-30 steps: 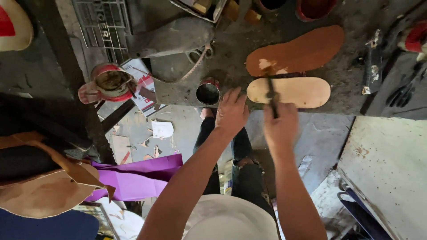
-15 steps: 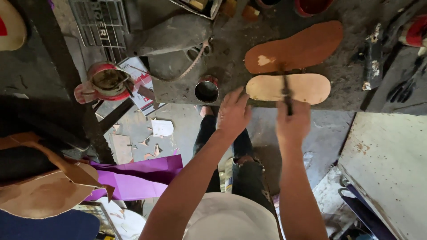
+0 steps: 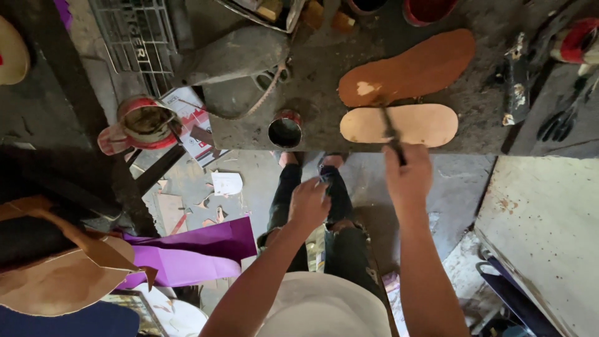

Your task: The person uses a brush to apply a brown liquid to two shoe insoles placed on a workbench. They coat the surface of the insoles thoroughly, then lift one to inspect the edges before placing it back down.

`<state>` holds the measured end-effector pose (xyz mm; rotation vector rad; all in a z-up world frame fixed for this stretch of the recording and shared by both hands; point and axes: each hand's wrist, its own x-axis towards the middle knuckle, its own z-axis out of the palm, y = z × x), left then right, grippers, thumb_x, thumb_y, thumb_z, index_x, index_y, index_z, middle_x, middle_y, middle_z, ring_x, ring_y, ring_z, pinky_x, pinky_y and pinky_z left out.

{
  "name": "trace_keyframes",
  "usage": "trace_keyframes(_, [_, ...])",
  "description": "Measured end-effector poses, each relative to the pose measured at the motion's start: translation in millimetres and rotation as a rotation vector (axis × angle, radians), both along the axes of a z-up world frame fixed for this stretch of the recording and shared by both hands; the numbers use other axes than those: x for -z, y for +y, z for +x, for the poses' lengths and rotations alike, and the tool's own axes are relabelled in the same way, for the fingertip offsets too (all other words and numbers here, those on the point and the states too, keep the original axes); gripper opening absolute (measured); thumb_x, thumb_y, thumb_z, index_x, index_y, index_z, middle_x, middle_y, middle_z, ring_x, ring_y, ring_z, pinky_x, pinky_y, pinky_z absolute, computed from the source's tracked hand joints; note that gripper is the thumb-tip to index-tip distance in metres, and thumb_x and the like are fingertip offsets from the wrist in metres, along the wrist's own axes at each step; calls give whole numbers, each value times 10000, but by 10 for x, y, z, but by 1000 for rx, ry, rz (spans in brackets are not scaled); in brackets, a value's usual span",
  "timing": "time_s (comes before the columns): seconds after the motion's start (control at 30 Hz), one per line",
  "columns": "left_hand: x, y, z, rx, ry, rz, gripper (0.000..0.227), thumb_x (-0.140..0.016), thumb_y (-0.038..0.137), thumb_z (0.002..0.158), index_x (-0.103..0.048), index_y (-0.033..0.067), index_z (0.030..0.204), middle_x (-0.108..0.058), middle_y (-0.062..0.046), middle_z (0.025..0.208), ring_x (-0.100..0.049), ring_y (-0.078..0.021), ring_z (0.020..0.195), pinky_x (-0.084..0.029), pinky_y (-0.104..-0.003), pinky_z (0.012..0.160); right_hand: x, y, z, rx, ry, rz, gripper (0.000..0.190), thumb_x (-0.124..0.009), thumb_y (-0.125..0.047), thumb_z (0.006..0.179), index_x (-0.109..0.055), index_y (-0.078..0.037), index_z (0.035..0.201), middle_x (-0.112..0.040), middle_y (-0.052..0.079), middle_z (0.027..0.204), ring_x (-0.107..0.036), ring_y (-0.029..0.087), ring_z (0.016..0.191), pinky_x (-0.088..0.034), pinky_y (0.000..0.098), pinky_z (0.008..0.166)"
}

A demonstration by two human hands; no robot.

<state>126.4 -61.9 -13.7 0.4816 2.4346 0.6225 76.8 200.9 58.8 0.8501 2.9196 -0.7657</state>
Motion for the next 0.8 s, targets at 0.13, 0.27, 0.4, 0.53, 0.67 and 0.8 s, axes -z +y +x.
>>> trace_keyframes(0.13, [-202,-438,302,116,-531,-416,593,-592,501,931,-522,284,1479,-367,-65,1611,-316,-365,1498,-398,-623,1086,-5,58,-18,0,56,51,321,-794,-273,950,-752,-61,1188,-655,178,1061,-676,417,988,-562,501,835])
trace_keyframes(0.27, [-464,-690,418,131,-727,-512,817,-644,559,875,-345,317,1595,-93,-88,1721,-146,-416,1553,-414,-691,1036,-29,92,-91,-33,122,-161,326,-788,-309,986,-774,-63,1200,-687,148,1049,-694,401,966,-564,477,815])
trace_keyframes(0.4, [-505,-839,656,67,-716,-558,891,-654,601,888,-261,312,1634,-15,-149,1718,-121,-517,1532,-478,-681,984,-19,102,-33,-64,168,-66,264,-771,-267,1014,-756,-25,1118,-657,195,971,-670,431,910,-550,496,796])
trace_keyframes(0.53, [-338,-916,789,-55,-650,-479,947,-706,552,861,-251,274,1644,-42,-184,1704,-199,-572,1482,-500,-698,943,-32,62,-47,-42,151,-170,310,-778,-332,1010,-761,-46,1130,-690,193,1007,-688,422,932,-553,482,824])
trace_keyframes(0.67, [-514,-855,597,-20,-666,-529,887,-678,545,883,-284,266,1627,-48,-166,1703,-226,-515,1481,-511,-639,975,-9,-98,-68,13,108,-42,331,-761,-289,1006,-739,-33,1214,-663,228,1076,-669,464,974,-547,544,832])
trace_keyframes(0.8, [-502,-849,645,7,-649,-548,858,-658,565,877,-312,265,1603,-85,-156,1694,-279,-470,1458,-537,-592,963,-71,-234,-104,-91,-2,-110,380,-770,-379,974,-762,-60,1179,-694,240,1104,-674,497,1026,-551,567,864])
